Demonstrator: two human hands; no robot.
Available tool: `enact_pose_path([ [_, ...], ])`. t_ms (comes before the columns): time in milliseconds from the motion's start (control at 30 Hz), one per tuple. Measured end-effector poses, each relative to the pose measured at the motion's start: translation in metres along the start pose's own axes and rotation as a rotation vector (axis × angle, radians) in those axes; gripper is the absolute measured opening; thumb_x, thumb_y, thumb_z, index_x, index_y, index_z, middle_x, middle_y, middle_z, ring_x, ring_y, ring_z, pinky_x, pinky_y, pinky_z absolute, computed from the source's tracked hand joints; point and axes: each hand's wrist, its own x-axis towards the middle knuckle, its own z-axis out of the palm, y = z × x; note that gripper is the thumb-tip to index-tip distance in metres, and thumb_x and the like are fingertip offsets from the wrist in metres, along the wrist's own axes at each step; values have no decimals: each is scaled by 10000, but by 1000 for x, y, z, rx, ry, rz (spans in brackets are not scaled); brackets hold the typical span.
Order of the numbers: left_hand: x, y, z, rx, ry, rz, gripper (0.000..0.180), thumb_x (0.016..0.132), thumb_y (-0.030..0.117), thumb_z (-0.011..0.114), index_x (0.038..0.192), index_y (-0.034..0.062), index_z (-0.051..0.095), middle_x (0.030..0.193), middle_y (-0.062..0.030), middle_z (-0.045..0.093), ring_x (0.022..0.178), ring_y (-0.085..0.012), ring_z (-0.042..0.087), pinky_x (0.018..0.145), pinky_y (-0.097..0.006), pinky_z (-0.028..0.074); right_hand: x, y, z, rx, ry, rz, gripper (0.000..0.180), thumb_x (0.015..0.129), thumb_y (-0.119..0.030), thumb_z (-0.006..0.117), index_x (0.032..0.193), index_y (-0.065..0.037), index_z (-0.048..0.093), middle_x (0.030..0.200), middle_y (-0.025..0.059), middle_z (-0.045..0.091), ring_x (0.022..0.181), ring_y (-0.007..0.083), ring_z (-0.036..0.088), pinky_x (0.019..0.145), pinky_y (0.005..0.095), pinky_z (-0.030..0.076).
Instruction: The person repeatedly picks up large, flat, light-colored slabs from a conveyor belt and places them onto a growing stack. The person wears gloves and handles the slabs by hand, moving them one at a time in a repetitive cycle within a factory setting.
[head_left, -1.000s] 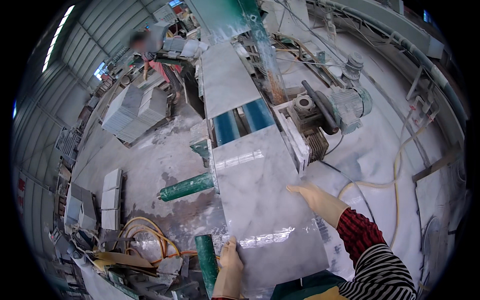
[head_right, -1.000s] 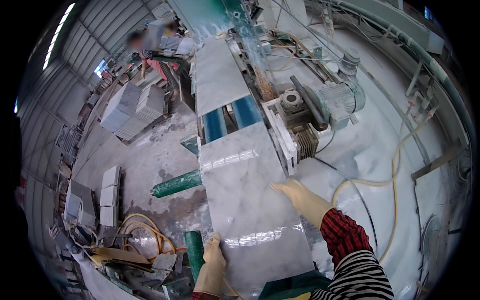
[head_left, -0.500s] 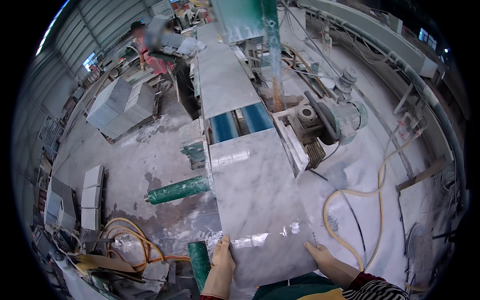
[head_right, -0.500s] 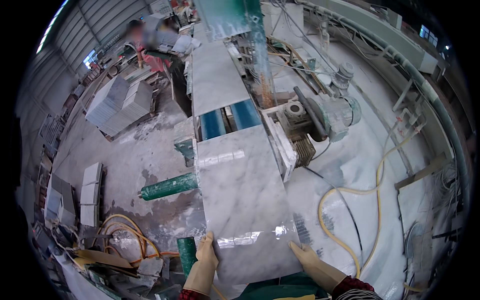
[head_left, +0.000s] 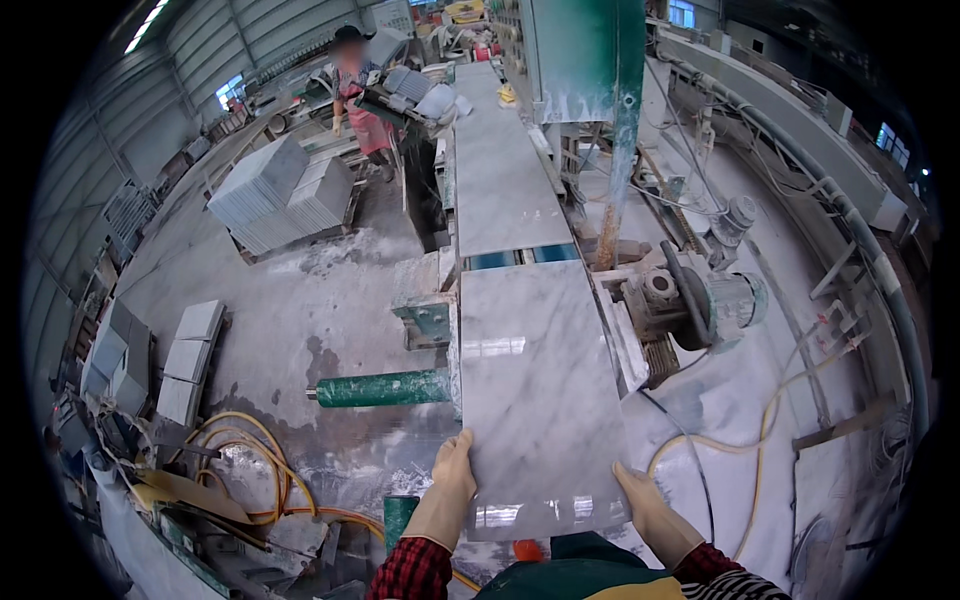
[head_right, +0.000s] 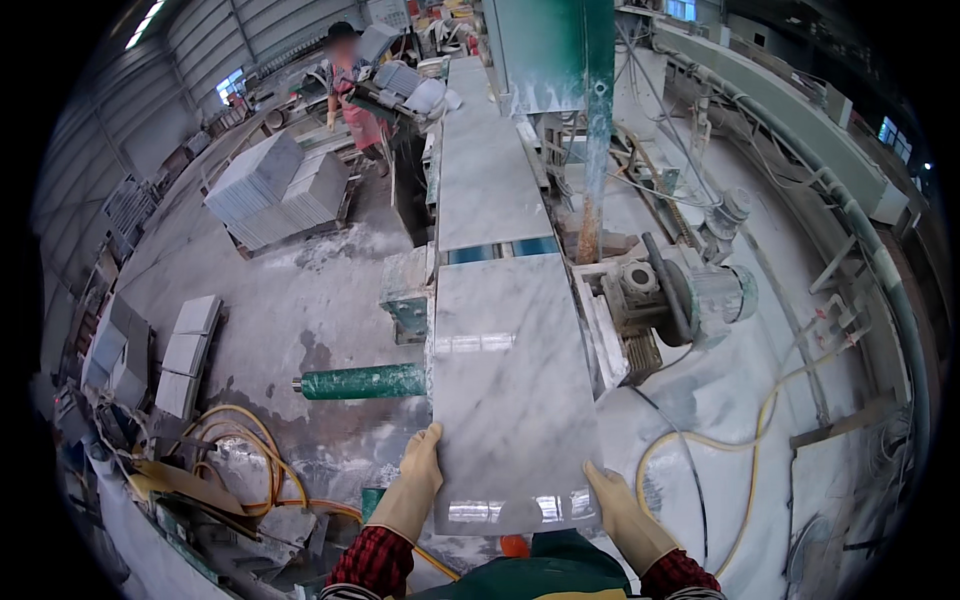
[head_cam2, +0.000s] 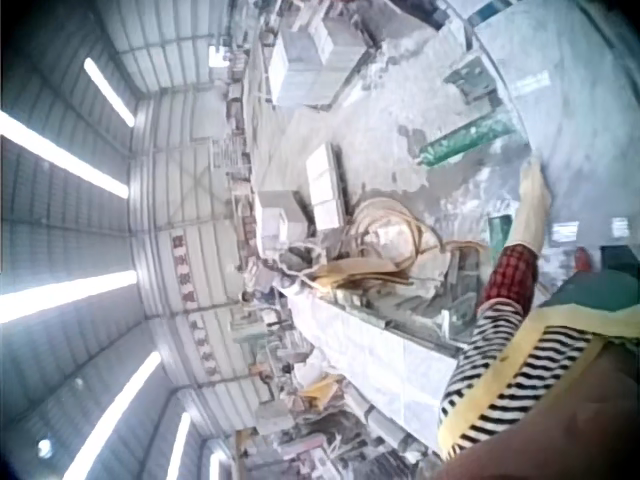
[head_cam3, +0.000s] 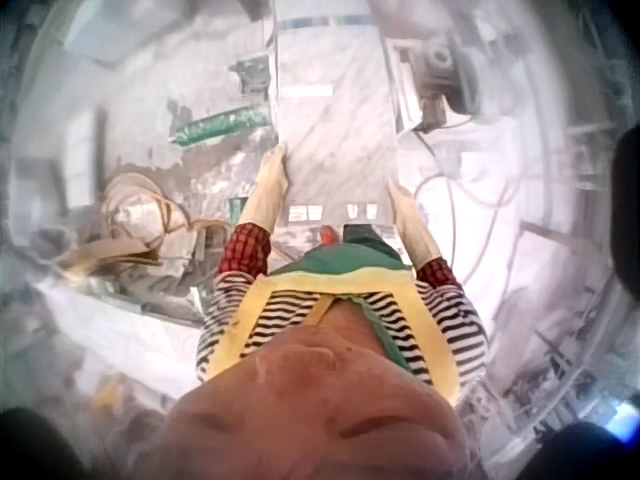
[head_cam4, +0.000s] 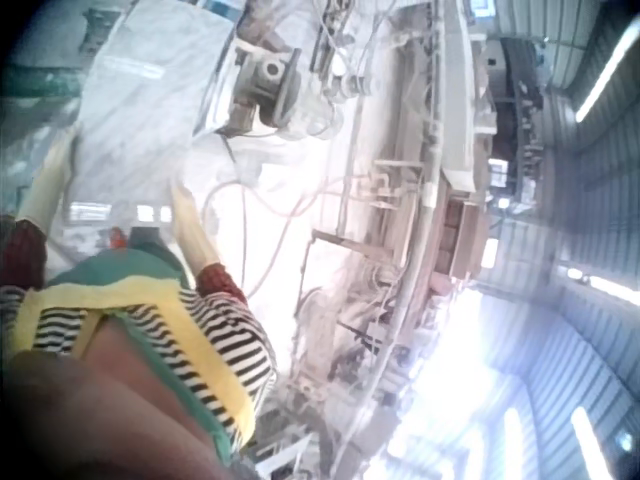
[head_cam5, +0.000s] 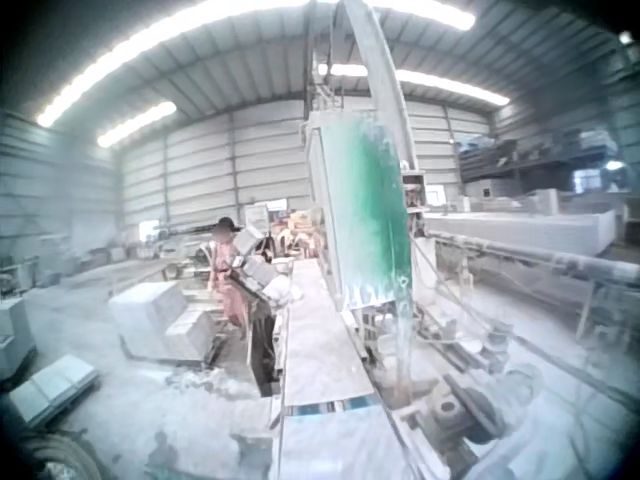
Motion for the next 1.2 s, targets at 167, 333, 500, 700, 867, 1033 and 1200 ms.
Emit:
enact_pose_path([
  [167,30,6,12,-42,-4,42,262,993,305,713,1093,82,618,1010,-44,676,891,-137,632,809,-314,552,44,-9,1,-63,7,7,546,1014,-400,672,1266,82,622,1091,122,701,940,182,663,834,330,547],
  [333,34,17,35,202,236,60,272,968,343,733,1013,84,665,923,0,638,825,-94,574,738,-287,501,76,-6,-7,-74,-23,-11,529,1018,-409,660,1221,79,650,1055,120,704,940,176,654,848,312,532],
  [500,47,13,34,154,248,36,256,944,326,777,997,113,645,834,61,547,744,-41,467,663,-246,425,99,0,-17,-214,20,-30,535,1020,-408,659,1209,92,655,1078,133,712,954,171,651,848,310,523],
  [700,54,10,40,115,275,58,259,944,335,778,973,131,621,810,78,533,732,-28,437,651,-231,391,100,-19,-13,-229,1,-14,544,1023,-407,660,1215,102,660,1097,132,716,973,154,644,865,301,514],
  [867,46,22,51,32,249,44,251,955,328,764,982,102,658,831,66,572,766,-53,474,707,-240,428,100,-23,-13,-107,-54,-17,523,1014,-400,672,1174,98,684,1048,114,724,947,149,642,839,299,509],
  [1033,56,56,37,741,244,128,314,964,299,735,1079,12,677,978,-86,716,868,-159,664,781,-308,523,109,-11,-19,-201,23,11,504,995,-386,689,1170,87,689,1017,99,723,911,150,638,820,301,506],
  [1200,69,108,75,1373,60,913,438,930,234,726,1270,-27,634,1170,-253,702,1043,-397,695,925,-445,543,107,-19,-12,-167,22,41,482,994,-373,689,1168,76,695,1017,92,720,906,154,635,811,295,504],
])
